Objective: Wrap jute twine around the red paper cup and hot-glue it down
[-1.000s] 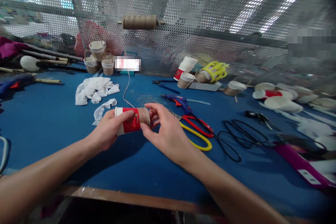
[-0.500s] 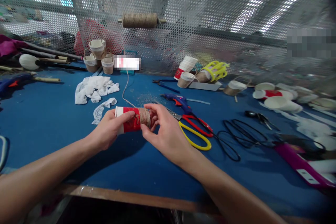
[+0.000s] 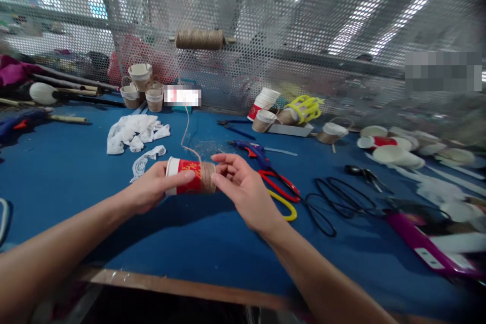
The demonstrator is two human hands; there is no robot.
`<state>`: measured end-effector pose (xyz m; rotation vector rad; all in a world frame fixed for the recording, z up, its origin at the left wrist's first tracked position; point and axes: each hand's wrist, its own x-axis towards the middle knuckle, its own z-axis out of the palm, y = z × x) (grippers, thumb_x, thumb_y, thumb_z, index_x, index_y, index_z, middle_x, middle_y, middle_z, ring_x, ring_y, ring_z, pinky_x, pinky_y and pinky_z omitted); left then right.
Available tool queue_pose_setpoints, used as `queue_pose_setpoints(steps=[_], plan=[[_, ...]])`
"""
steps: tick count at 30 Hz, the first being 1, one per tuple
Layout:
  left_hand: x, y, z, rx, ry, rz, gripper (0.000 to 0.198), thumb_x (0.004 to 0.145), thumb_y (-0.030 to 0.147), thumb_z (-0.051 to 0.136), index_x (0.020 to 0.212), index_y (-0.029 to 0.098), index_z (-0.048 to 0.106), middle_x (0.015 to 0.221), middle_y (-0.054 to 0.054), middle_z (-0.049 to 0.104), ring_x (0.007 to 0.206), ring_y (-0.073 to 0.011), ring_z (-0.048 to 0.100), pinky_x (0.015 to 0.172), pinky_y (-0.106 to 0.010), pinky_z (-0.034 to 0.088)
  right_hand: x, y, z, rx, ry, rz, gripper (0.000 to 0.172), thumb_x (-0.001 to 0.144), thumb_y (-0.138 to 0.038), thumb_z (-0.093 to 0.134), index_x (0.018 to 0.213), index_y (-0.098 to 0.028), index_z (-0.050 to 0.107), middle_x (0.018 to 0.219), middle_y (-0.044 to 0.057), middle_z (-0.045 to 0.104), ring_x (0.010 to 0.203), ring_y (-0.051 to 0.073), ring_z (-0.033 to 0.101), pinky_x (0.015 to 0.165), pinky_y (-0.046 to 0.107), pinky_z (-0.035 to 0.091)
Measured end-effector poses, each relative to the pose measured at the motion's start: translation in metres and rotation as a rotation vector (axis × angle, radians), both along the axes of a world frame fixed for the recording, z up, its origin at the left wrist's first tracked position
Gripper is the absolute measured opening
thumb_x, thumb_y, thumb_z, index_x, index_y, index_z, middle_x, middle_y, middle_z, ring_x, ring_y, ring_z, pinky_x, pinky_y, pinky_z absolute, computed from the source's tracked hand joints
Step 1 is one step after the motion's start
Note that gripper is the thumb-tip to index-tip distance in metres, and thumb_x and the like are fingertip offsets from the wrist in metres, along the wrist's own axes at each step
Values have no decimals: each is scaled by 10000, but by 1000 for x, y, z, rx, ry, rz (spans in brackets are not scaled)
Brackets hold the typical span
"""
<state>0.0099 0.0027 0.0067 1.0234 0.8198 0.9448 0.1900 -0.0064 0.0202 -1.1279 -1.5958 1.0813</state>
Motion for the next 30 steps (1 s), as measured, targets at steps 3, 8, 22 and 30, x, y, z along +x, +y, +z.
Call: queue_pose_setpoints(steps=[3, 8, 22, 30], plan=[[-1, 3, 3, -182, -101, 19, 282, 601, 341, 747, 734, 96, 698, 684, -72, 692, 559, -119, 599, 556, -195, 462, -2, -3, -2, 66, -69, 34, 235, 768, -231, 524, 997, -192, 488, 738, -17, 484, 671, 109, 502, 654, 266, 457], [-3, 2, 5, -182, -86, -6, 256, 593, 260, 757, 782, 95, 709, 695, -75, 710, 583, -118, 616, 576, -186, 459, -3, -8, -4, 165, -159, 53, 231, 783, -196, 499, 1013, -214, 487, 753, -10, 514, 680, 115, 524, 672, 269, 466], [-7, 9, -13, 139, 116, 16, 174, 672, 245, 708, 794, 123, 686, 703, -22, 673, 595, -92, 547, 628, -188, 434, -6, 9, -3, 65, -83, -156, 141, 818, -240, 443, 887, -161, 538, 723, 19, 560, 653, 125, 537, 632, 271, 440], [-3, 13, -25, 174, 228, 6, 268, 635, 331, 701, 737, 88, 656, 656, -21, 622, 566, -106, 494, 598, -226, 418, 2, 23, -25, 213, -202, -395, 224, 855, -352, 418, 820, -169, 543, 527, -39, 458, 475, 102, 445, 512, 243, 371]])
